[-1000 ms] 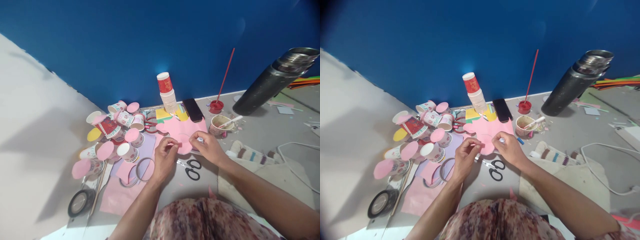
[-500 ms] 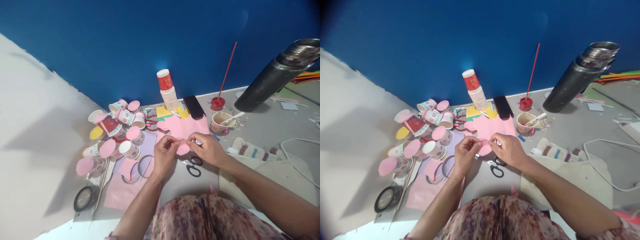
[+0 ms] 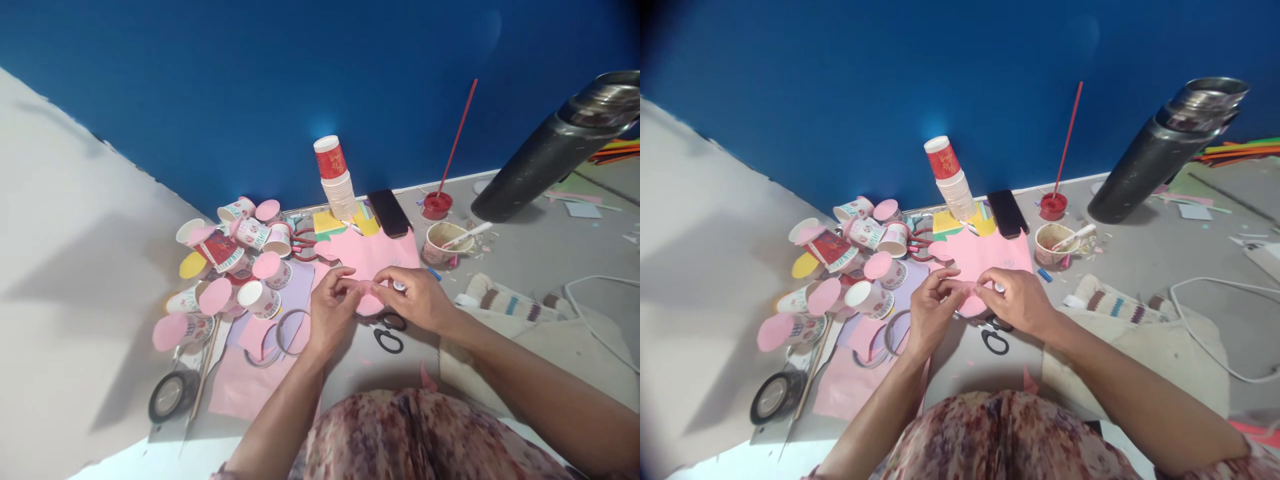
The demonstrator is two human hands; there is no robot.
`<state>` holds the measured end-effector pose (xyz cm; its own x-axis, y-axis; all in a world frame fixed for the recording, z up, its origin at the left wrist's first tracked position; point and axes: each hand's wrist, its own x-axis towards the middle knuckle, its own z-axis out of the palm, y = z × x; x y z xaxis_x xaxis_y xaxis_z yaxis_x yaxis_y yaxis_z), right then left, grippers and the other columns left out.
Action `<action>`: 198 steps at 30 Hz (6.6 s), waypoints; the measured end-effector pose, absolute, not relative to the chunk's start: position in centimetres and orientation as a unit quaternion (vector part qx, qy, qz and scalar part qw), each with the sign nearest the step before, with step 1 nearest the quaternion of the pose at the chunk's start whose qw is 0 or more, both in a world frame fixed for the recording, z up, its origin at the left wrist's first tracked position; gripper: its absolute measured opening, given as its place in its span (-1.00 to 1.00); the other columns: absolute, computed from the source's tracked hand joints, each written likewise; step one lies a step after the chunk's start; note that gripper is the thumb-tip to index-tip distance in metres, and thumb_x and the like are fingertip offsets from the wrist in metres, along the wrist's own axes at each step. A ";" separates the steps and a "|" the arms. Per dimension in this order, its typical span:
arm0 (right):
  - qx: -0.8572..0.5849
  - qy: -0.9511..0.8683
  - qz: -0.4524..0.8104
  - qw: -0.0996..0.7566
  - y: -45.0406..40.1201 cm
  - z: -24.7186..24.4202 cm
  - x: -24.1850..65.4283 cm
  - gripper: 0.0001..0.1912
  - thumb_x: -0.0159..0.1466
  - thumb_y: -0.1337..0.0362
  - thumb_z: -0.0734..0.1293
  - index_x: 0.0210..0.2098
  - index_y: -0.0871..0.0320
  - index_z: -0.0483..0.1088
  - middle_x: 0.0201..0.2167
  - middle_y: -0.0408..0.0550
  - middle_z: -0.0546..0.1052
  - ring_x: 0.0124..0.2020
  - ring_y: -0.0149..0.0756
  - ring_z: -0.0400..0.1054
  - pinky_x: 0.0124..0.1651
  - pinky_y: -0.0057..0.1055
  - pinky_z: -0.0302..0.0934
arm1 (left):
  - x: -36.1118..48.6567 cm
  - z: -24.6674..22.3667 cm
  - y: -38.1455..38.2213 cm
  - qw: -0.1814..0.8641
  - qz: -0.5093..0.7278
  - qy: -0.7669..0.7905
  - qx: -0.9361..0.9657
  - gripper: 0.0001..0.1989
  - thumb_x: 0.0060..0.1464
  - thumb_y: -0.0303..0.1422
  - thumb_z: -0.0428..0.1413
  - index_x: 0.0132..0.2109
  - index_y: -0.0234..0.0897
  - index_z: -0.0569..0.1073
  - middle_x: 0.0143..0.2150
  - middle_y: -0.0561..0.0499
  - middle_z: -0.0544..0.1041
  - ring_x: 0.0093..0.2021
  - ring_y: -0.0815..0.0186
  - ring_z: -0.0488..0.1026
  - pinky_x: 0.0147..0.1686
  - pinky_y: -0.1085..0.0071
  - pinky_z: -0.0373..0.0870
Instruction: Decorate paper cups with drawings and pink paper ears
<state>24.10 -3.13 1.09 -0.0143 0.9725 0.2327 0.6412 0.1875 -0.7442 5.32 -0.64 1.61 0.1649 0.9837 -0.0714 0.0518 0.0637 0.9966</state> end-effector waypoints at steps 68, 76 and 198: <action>-0.640 -0.657 0.288 0.275 -3.1 1.3 23.6 -0.71 0.27 0.09 0.28 -0.54 0.04 0.31 -0.63 -0.18 0.41 -0.56 -0.31 0.22 -0.41 -0.39 0.07 | 4.9 2.0 -0.1 0.515 0.350 0.537 0.570 -0.76 -0.02 -0.23 0.29 -0.49 -0.32 0.65 -0.61 0.11 0.40 -0.53 0.41 0.21 -0.47 0.45 0.19; -0.632 -0.657 0.296 0.284 -3.1 1.2 23.7 -0.69 0.28 0.09 0.27 -0.55 0.05 0.30 -0.62 -0.17 0.44 -0.55 -0.32 0.24 -0.43 -0.40 0.07 | 4.7 1.8 0.0 0.522 0.344 0.536 0.568 -0.76 -0.04 -0.24 0.29 -0.50 -0.34 0.64 -0.59 0.08 0.42 -0.51 0.41 0.22 -0.48 0.46 0.15; -0.501 -0.750 0.110 0.417 -3.8 1.4 24.0 -0.77 0.51 0.13 0.32 -0.06 0.08 0.58 -0.28 -0.01 0.72 -0.34 -0.23 0.57 -0.24 -0.34 0.43 | 6.3 0.2 -0.2 0.815 0.425 0.357 0.168 -0.75 0.25 -0.27 0.22 -0.12 -0.41 0.65 -0.21 -0.14 0.68 -0.21 0.24 0.61 -0.13 0.33 0.58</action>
<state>23.98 -3.84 1.42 -0.1495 0.8435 0.5160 0.6604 0.4736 -0.5828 6.33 -0.24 0.21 0.3832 0.8124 -0.4396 -0.5729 0.5823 0.5768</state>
